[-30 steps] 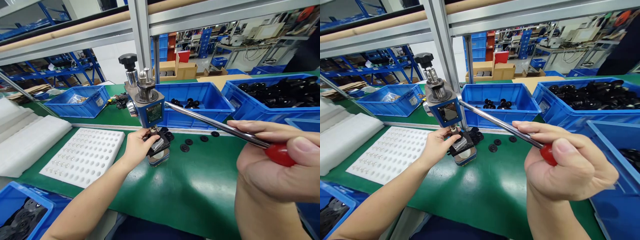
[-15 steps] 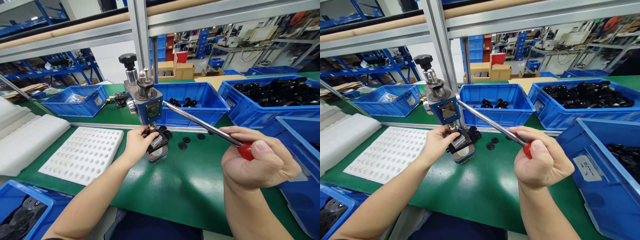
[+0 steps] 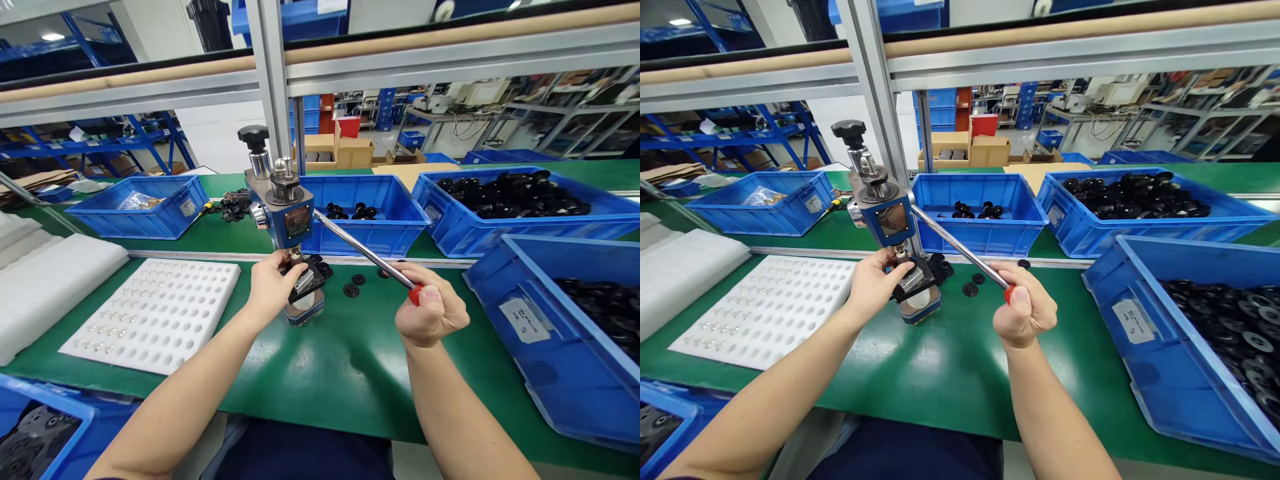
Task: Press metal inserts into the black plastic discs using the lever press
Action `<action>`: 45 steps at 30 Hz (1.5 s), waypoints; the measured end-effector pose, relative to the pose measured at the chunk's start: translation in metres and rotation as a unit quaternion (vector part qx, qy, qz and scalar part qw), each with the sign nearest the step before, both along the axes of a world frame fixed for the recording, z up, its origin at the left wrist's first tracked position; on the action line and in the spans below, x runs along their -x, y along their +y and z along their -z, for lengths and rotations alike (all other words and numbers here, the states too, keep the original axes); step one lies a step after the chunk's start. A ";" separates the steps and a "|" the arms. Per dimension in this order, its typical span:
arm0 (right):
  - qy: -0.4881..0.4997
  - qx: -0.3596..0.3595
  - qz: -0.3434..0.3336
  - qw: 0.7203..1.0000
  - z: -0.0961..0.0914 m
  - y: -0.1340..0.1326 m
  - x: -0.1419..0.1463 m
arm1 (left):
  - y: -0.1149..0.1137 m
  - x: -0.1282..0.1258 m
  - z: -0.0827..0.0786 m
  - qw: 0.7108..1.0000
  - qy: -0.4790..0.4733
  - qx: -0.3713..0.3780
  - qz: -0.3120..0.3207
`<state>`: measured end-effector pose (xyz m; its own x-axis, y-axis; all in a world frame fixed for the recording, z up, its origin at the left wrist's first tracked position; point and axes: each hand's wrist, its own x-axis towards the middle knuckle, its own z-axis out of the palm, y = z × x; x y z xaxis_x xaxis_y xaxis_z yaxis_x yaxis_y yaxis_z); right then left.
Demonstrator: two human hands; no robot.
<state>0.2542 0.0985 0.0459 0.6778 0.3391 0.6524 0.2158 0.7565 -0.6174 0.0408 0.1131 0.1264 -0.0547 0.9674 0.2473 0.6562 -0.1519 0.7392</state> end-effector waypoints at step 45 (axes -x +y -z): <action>-0.107 0.222 0.014 0.969 -0.008 -0.010 -0.002 | 0.017 -0.011 0.006 0.996 0.074 -0.044 -0.034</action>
<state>0.2560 0.0881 0.0541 0.5561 0.6019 0.5730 0.3903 0.4195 -0.8195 0.0516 0.1297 0.1202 -0.0760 0.9368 0.3414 0.7682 -0.1633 0.6191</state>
